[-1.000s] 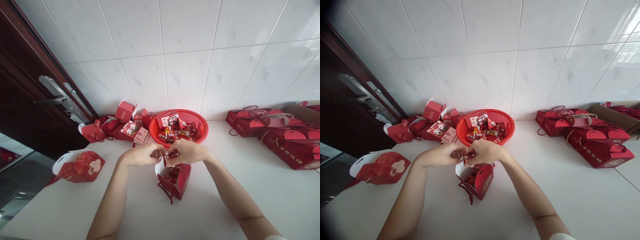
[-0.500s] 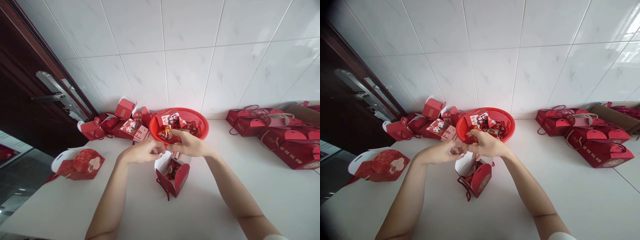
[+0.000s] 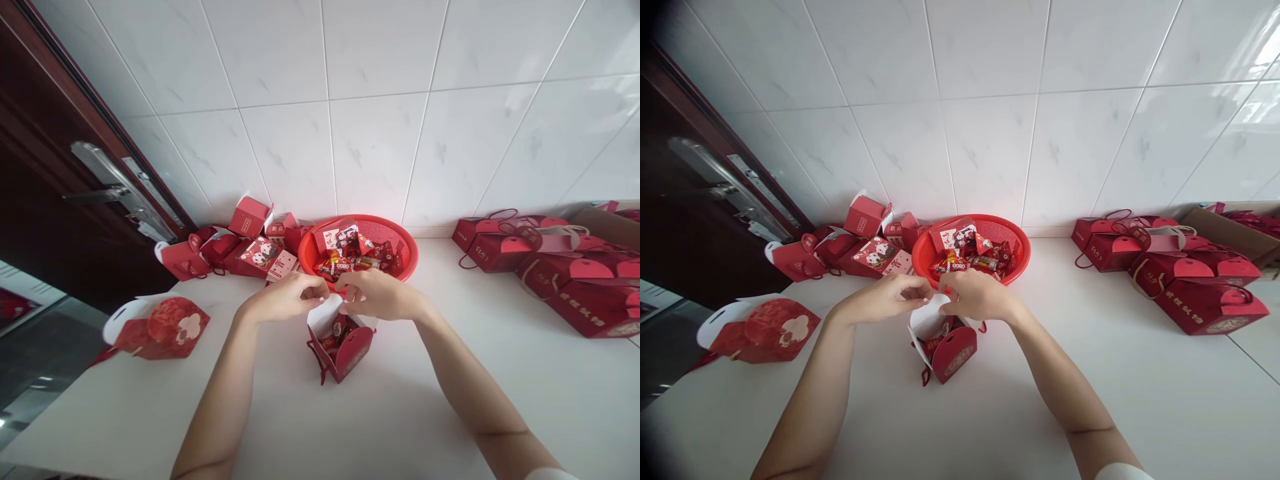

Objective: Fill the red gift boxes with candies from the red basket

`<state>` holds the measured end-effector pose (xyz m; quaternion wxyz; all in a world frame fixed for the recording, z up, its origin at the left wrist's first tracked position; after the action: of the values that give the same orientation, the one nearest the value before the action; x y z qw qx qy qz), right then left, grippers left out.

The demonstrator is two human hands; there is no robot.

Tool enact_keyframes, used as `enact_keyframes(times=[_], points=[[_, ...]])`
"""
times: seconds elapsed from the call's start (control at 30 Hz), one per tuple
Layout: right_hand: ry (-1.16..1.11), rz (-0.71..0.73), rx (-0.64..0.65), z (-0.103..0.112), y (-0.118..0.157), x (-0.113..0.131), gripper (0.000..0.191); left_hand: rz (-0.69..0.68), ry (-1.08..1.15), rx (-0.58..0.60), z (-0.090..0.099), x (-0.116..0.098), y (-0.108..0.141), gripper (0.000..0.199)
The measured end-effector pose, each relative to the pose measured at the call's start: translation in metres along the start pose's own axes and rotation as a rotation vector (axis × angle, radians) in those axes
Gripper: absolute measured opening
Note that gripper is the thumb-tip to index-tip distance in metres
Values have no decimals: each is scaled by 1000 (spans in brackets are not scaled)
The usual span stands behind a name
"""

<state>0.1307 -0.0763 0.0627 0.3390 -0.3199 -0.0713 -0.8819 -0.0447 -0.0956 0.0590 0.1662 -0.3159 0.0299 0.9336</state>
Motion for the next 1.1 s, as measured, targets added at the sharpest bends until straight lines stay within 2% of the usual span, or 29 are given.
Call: enact_keyframes(times=[0.1, 0.23, 0.37, 0.5, 0.63, 0.77, 0.97, 1.03, 1.1], points=[[86, -25, -75, 15, 5, -2, 21, -23, -8, -6, 1, -2, 0, 18], [202, -95, -60, 25, 12, -7, 26, -111, 13, 0, 1, -11, 4, 17], [355, -124, -2, 22, 18, -9, 30, -218, 54, -4, 5, -22, 11, 18], [399, -104, 51, 18, 24, -2, 33, -312, 150, -62, 14, -25, 16, 22], [397, -62, 92, 17, 27, 4, 23, -265, 158, -134, 14, -14, 8, 22], [403, -58, 149, 14, 23, 2, 16, -199, 133, -46, 4, -4, -1, 24], [376, -16, 133, 3, 14, 1, 13, -119, 19, 154, 6, 4, 7, 53], [349, 6, 130, -2, 11, 2, 14, -100, 4, 190, 7, 8, 10, 62], [334, 22, 136, -7, 10, 3, 16, -73, 8, 202, 6, 12, 10, 64]])
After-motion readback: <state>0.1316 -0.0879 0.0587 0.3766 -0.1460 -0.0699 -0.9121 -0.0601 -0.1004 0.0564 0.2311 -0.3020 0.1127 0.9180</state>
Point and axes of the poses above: each hand's wrist, its own y-axis away from the middle knuckle, its own z-axis out of the back of the hand, x = y × z, the point moved 4 cm from there along -y, towards the middle knuckle, and after that the axes turned 12 degrees about -x, right-handed, at the moved point
